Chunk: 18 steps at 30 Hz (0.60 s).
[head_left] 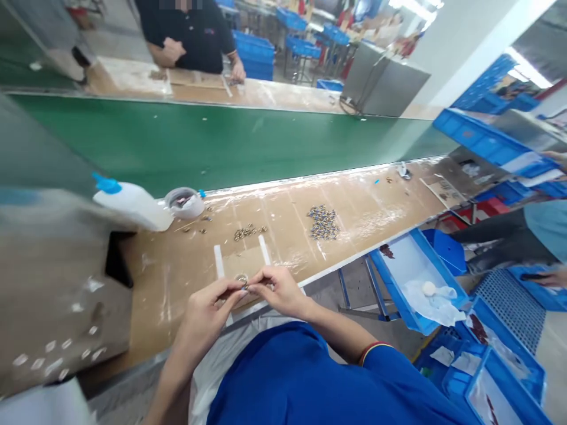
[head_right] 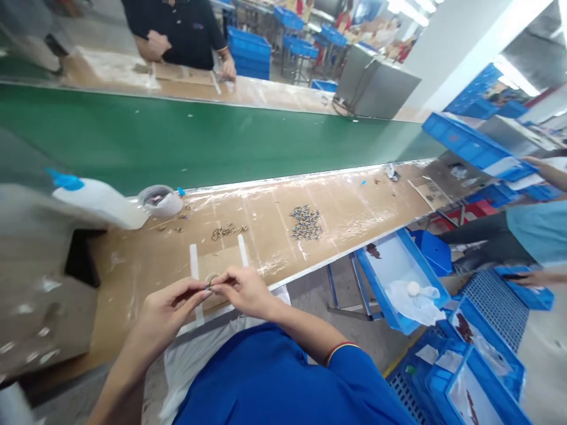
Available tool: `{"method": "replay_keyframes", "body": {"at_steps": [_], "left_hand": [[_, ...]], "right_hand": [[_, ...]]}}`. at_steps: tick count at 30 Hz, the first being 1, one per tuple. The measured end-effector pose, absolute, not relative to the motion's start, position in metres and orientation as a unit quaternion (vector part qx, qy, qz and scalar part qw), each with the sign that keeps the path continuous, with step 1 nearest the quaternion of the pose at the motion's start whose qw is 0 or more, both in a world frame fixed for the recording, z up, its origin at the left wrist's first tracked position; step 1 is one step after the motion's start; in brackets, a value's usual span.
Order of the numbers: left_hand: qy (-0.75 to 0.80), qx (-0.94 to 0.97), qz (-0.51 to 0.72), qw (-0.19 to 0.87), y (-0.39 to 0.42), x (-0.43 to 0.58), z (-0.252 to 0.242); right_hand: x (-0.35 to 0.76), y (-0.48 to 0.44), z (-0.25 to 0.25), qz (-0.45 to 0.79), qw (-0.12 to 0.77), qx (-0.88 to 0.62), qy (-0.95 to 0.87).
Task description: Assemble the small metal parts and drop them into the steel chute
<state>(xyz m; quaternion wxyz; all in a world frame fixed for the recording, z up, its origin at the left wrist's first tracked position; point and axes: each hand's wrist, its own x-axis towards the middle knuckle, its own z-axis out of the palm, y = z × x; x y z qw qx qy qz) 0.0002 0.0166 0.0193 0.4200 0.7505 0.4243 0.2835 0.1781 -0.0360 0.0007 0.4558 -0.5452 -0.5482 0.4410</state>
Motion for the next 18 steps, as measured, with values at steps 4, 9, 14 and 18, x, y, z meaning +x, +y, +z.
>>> {"method": "replay_keyframes", "body": {"at_steps": [4,9,14,18], "left_hand": [[0.433,0.727,0.28,0.453,0.0236,-0.0031,0.012],[0.418,0.739,0.264,0.457,0.026,-0.0039,0.01],[0.417,0.765,0.26,0.416,0.0224,-0.0038,0.0172],[0.419,0.768,0.242,0.42,0.0253,-0.0063,0.0139]], "right_hand": [[0.1746,-0.0336,0.0023,0.414,0.446,-0.575,-0.546],[0.1732,-0.0338,0.0058,0.393,0.43,-0.574,-0.575],[0.1737,-0.0368,0.008,0.383,0.391,-0.569,-0.613],[0.1739,-0.0368,0.0082,0.37,0.349,-0.584,-0.633]]}}
